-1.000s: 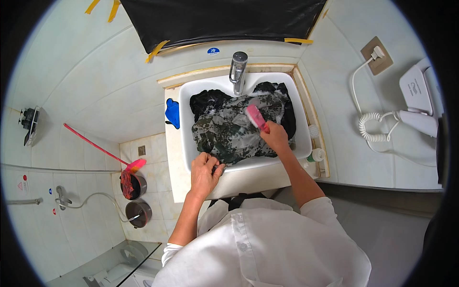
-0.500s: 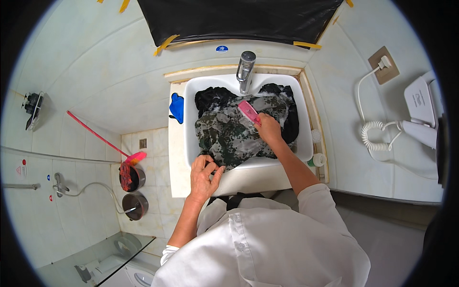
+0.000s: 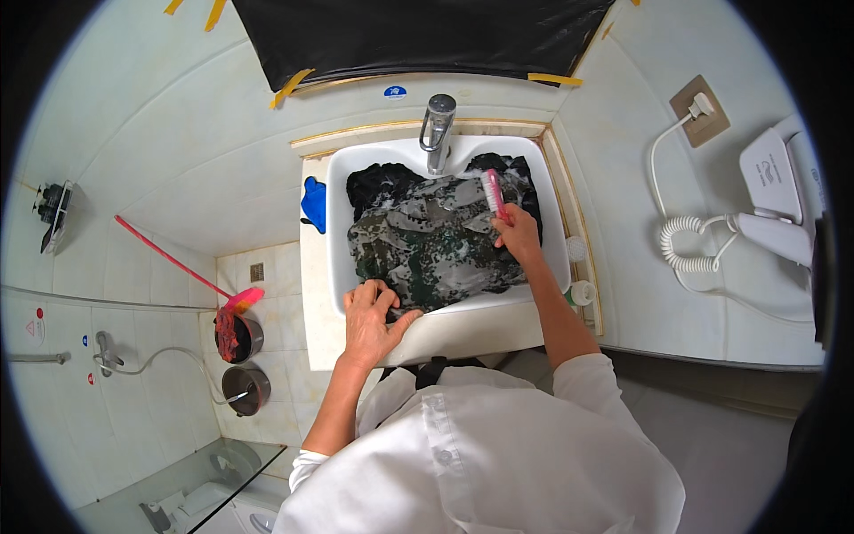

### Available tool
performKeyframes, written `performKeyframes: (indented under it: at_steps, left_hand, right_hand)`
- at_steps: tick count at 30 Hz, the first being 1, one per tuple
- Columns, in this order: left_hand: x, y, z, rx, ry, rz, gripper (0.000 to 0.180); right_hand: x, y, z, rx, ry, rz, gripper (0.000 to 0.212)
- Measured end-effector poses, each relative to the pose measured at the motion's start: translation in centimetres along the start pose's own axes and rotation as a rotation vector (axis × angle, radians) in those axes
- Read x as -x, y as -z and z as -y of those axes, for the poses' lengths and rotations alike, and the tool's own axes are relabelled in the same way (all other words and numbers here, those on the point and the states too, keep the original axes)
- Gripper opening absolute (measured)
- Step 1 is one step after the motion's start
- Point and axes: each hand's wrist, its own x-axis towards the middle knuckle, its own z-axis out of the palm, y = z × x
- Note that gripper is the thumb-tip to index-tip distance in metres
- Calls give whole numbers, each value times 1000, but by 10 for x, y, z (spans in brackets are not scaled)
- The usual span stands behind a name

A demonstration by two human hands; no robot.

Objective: The person hand washes dark garments in a sink filled with soapy water. They scrub the fabric with a pink brush, then rinse and wring the clothes under running water from the faucet.

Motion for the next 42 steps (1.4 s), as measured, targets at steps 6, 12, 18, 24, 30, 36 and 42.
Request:
performKeyframes:
  at_steps: [6,12,18,24,30,36,42]
  left_hand:
    - [-7,1,-4,1,-19,-34,26]
    - [-44,13,-2,-2,-99,-237,30]
    - [-28,2,-4,97,31,107,41]
    - [-25,-3,1,-63,-168,304,31]
    - [-68,-24,-20,-28,-339,-21,22]
    - [-79,-73,-17,-244,-213,447,61]
    - [-62,-82,4,-408,8,588,70]
  right_hand:
    - [0,34,34,-496,-188,-24,12]
    - [-17,60,88,-660,-25,-26,11]
    - [-20,43,70,-526,-88,-19,12]
    - [-3,38,-12,66,-159,-85,17]
    - [5,45,-53,458,129,-167,32]
    - [61,22,6,682,264,-25,46]
    - [44,2,45,1104,434,428,52]
